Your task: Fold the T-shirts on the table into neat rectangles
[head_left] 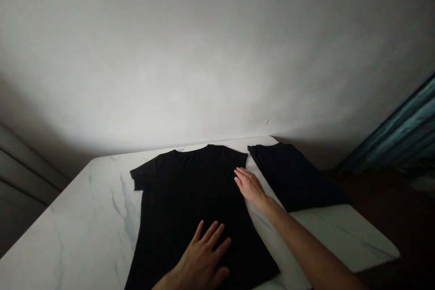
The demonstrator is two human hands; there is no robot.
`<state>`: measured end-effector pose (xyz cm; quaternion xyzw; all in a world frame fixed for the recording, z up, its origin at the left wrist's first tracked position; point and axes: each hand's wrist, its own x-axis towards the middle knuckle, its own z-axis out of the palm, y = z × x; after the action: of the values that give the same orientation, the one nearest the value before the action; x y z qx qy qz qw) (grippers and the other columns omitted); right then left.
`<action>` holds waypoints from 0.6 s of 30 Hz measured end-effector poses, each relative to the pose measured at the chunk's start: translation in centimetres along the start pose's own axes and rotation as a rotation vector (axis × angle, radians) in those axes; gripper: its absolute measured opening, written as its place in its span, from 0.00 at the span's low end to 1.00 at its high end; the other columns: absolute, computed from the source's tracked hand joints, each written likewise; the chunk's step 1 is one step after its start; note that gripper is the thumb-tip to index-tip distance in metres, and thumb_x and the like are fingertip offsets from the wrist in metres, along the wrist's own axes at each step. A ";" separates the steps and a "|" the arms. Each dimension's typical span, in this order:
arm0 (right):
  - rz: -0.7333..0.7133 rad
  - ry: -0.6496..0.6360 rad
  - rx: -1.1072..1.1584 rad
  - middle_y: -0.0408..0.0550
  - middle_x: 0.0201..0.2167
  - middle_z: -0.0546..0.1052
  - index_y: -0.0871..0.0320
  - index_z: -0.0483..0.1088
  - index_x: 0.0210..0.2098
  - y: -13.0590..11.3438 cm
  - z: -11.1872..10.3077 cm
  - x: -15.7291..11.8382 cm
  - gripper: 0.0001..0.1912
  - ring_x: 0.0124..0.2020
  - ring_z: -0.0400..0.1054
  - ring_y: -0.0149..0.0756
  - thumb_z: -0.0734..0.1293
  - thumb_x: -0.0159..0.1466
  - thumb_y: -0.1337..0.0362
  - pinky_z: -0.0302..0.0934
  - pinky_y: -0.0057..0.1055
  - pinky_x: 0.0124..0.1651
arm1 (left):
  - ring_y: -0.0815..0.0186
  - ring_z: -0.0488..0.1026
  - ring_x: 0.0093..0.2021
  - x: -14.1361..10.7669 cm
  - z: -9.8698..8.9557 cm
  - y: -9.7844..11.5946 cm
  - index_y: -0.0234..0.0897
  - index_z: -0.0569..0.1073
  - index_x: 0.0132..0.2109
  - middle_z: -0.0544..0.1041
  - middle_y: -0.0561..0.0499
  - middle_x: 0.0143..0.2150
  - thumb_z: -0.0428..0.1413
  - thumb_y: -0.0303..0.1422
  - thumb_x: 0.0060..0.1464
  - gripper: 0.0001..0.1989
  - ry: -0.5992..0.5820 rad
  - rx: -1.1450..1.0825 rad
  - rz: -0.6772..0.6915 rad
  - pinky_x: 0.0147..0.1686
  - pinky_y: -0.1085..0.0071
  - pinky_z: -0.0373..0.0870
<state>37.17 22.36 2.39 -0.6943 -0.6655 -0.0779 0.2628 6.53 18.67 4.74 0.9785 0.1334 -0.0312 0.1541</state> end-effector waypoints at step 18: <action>0.087 -0.244 -0.095 0.56 0.70 0.60 0.55 0.55 0.71 -1.8 -2.1 -14.8 0.34 0.70 0.53 0.52 0.58 0.71 0.47 0.51 0.55 0.68 | 0.50 0.57 0.71 -7.1 1.9 -7.1 0.51 0.48 0.74 0.54 0.46 0.74 0.51 0.42 0.65 0.34 0.297 0.326 -0.280 0.66 0.44 0.58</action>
<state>34.41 8.29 -2.14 -0.7386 -0.6572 -0.0130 0.1499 -2.24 22.83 1.57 0.9563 0.2820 0.0706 -0.0330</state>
